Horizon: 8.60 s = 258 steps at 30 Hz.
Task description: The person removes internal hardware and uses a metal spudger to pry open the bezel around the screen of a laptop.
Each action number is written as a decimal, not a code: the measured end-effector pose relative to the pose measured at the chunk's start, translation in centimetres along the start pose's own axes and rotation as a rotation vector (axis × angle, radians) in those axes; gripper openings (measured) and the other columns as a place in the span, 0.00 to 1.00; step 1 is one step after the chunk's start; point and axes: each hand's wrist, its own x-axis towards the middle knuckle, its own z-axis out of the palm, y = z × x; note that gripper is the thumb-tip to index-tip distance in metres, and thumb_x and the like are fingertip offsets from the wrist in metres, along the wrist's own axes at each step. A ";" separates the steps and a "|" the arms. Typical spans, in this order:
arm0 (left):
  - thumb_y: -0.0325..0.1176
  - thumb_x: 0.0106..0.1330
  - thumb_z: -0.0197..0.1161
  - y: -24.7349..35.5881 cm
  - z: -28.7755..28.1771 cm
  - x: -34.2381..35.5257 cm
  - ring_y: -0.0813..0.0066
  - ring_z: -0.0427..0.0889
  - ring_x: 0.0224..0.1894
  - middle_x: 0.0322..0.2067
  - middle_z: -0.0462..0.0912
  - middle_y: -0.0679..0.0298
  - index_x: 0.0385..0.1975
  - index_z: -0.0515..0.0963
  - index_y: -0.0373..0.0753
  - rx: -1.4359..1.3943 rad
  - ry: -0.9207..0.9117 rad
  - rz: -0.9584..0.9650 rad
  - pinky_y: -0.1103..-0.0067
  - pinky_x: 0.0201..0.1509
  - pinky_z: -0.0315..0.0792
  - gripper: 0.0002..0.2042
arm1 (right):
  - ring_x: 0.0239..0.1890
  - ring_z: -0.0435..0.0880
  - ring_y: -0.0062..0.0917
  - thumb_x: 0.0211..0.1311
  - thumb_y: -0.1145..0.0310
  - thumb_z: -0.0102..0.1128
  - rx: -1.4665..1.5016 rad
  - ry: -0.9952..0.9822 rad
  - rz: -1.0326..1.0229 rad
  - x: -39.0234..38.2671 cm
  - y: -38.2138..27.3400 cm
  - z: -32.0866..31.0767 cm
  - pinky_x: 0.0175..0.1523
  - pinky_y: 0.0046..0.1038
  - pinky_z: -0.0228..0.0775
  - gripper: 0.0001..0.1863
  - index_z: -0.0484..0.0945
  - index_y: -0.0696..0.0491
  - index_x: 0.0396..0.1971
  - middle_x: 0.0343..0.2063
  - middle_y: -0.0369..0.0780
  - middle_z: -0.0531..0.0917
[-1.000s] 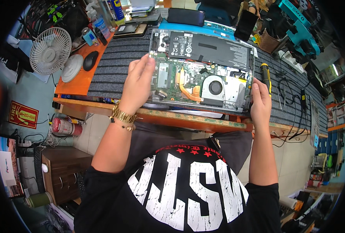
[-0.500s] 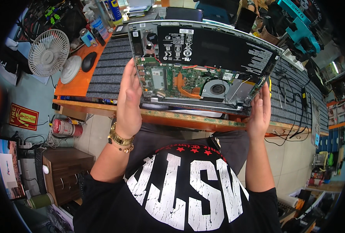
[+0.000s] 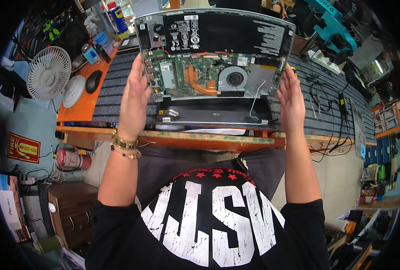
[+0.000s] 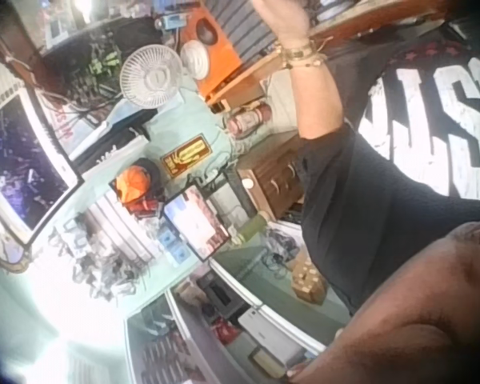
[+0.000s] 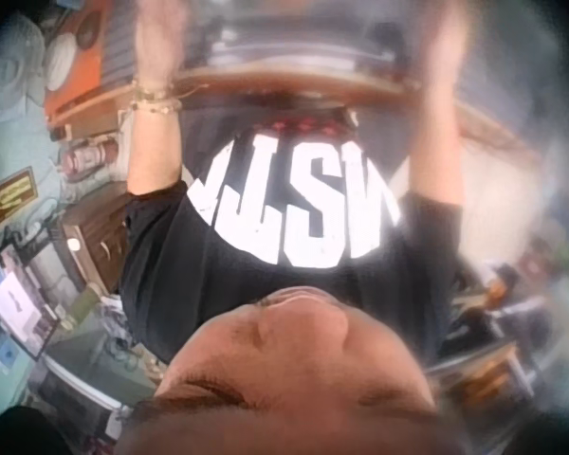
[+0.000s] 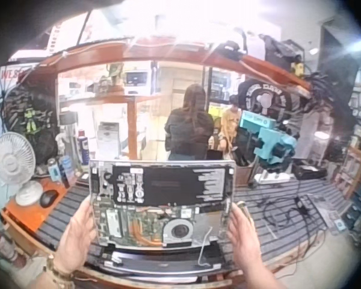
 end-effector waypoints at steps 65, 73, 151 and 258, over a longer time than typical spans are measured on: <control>0.39 0.66 0.78 13.7 14.4 -2.4 0.58 0.89 0.40 0.50 0.91 0.56 0.52 0.87 0.50 0.406 -0.714 0.615 0.64 0.41 0.85 0.15 | 0.67 0.89 0.52 0.96 0.54 0.43 0.369 1.028 -0.169 -9.9 -0.6 -69.1 0.73 0.62 0.85 0.27 0.77 0.61 0.73 0.70 0.51 0.86; 0.20 0.71 0.69 6.6 4.2 -2.5 0.58 0.91 0.44 0.39 0.91 0.52 0.47 0.87 0.28 0.885 -0.149 0.502 0.69 0.51 0.83 0.08 | 0.25 0.77 0.26 0.85 0.54 0.67 -0.089 1.263 0.341 -10.0 -0.8 -67.4 0.32 0.25 0.74 0.14 0.87 0.49 0.52 0.34 0.35 0.86; 0.67 0.82 0.59 -4.6 0.4 4.8 0.40 0.88 0.59 0.48 0.90 0.35 0.48 0.91 0.25 1.019 0.048 -0.349 0.57 0.68 0.79 0.39 | 0.41 0.93 0.32 0.84 0.65 0.53 -0.683 0.015 0.104 4.2 2.5 -3.2 0.49 0.39 0.84 0.14 0.80 0.61 0.44 0.46 0.48 0.95; 0.36 0.56 0.80 6.4 24.8 8.3 0.63 0.80 0.39 0.29 0.83 0.71 0.33 0.86 0.46 0.911 0.060 0.839 0.60 0.53 0.62 0.09 | 0.50 0.97 0.30 0.82 0.83 0.61 0.087 -0.219 -0.495 2.4 -11.3 -3.7 0.60 0.35 0.91 0.05 0.80 0.61 0.51 0.46 0.47 0.94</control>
